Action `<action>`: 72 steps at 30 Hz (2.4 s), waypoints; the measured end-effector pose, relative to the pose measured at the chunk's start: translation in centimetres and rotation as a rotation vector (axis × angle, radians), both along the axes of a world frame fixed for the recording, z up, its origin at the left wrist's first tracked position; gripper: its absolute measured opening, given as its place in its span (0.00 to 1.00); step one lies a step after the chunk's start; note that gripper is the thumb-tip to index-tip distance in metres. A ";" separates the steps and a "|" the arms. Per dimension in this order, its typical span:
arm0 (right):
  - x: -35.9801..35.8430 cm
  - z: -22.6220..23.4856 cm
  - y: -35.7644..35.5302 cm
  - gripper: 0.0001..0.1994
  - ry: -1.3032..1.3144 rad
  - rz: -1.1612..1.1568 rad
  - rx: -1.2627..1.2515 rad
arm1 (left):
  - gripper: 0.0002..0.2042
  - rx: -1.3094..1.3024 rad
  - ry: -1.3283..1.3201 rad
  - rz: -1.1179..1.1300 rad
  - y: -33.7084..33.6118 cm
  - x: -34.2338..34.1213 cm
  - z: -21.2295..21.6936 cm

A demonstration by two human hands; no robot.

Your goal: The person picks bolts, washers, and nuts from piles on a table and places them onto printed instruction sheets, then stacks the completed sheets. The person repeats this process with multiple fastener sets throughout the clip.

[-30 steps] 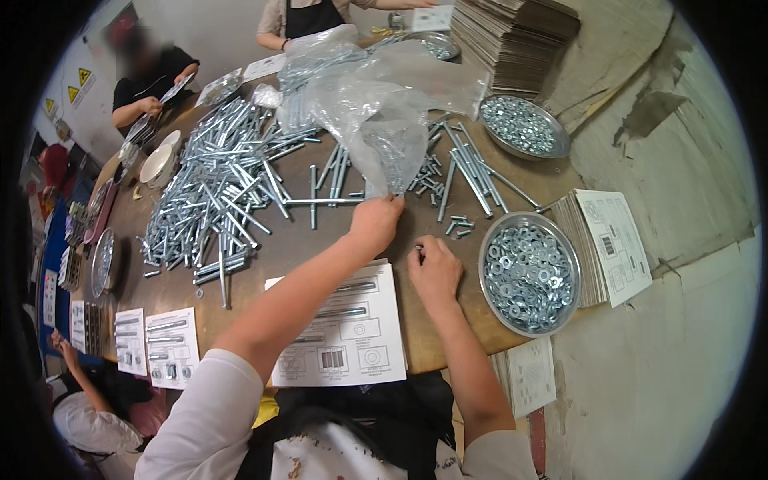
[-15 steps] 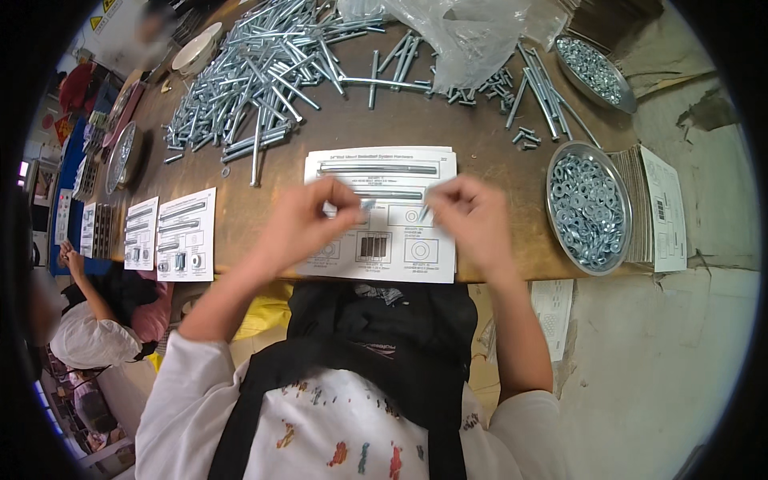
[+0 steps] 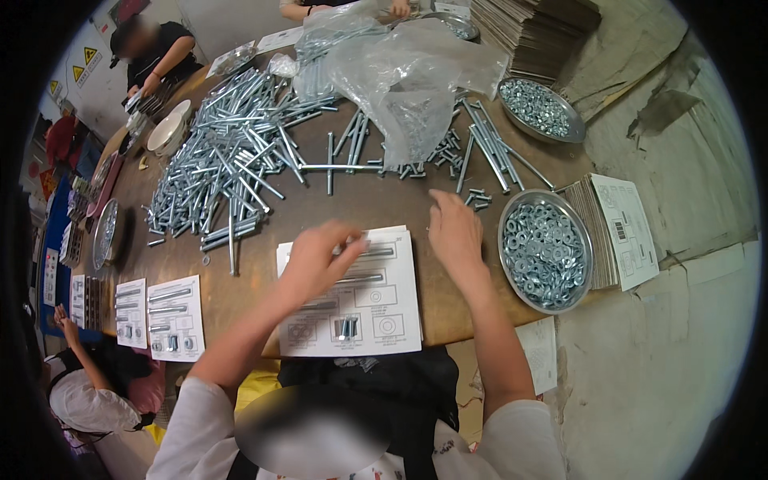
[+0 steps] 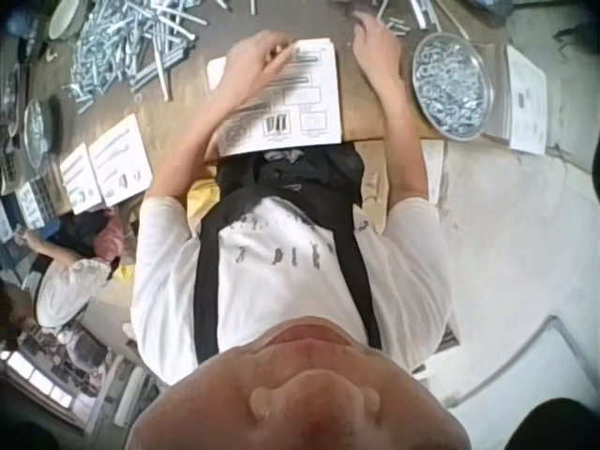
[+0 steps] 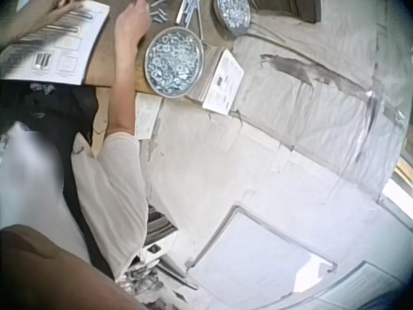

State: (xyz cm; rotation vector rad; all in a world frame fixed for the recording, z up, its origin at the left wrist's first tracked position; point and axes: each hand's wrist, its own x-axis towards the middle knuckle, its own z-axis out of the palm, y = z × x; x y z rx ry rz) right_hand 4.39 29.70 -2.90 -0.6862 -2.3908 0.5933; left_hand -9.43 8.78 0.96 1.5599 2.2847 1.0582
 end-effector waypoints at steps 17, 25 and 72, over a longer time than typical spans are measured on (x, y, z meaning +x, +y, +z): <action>-7.3 -5.0 4.5 0.09 -0.114 -0.124 0.073 | 0.09 -0.225 0.365 0.237 15.8 -5.7 -7.1; -4.5 -3.7 5.6 0.08 0.266 0.005 -0.712 | 0.09 -0.072 0.389 0.164 11.5 -7.4 -5.7; 4.1 1.3 -14.4 0.06 -0.124 0.458 -0.316 | 0.23 0.056 -0.073 0.012 -11.4 7.6 -3.2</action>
